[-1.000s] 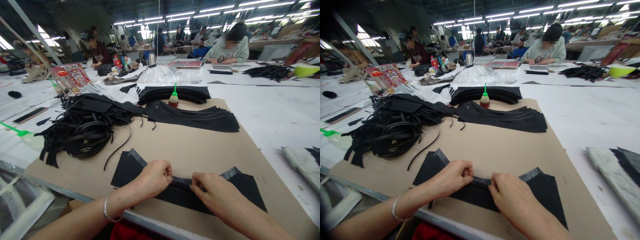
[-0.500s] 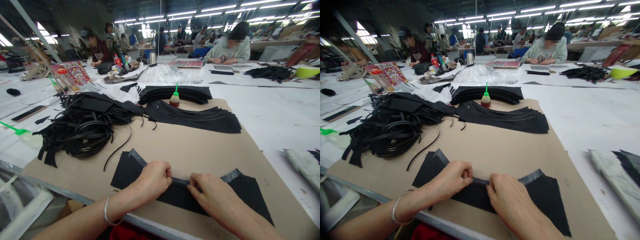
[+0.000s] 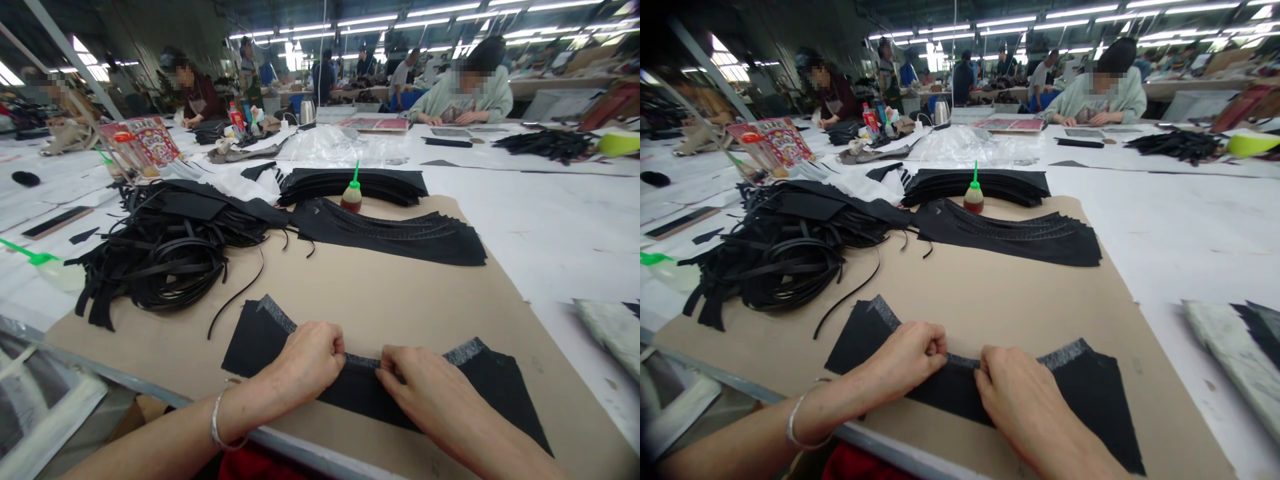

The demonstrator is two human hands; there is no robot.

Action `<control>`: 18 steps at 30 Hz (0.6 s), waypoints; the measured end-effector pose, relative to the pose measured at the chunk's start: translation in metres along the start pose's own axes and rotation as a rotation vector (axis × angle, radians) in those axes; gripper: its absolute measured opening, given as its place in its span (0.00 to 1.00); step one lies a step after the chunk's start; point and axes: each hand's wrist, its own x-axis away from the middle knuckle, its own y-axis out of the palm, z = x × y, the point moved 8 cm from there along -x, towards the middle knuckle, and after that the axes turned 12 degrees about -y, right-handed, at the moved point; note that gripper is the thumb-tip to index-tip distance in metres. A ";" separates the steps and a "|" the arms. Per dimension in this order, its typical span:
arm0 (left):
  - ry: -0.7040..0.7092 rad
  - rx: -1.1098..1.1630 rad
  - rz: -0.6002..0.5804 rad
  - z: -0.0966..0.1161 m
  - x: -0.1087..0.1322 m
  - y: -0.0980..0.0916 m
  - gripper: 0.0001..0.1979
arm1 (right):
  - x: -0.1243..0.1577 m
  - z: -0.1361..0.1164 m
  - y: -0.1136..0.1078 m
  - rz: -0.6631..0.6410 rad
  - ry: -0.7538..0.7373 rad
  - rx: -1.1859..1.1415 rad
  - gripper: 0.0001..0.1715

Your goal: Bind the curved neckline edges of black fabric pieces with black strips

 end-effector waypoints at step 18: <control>0.132 -0.205 0.235 0.016 0.021 -0.004 0.08 | 0.006 0.000 -0.003 0.059 -0.020 0.147 0.10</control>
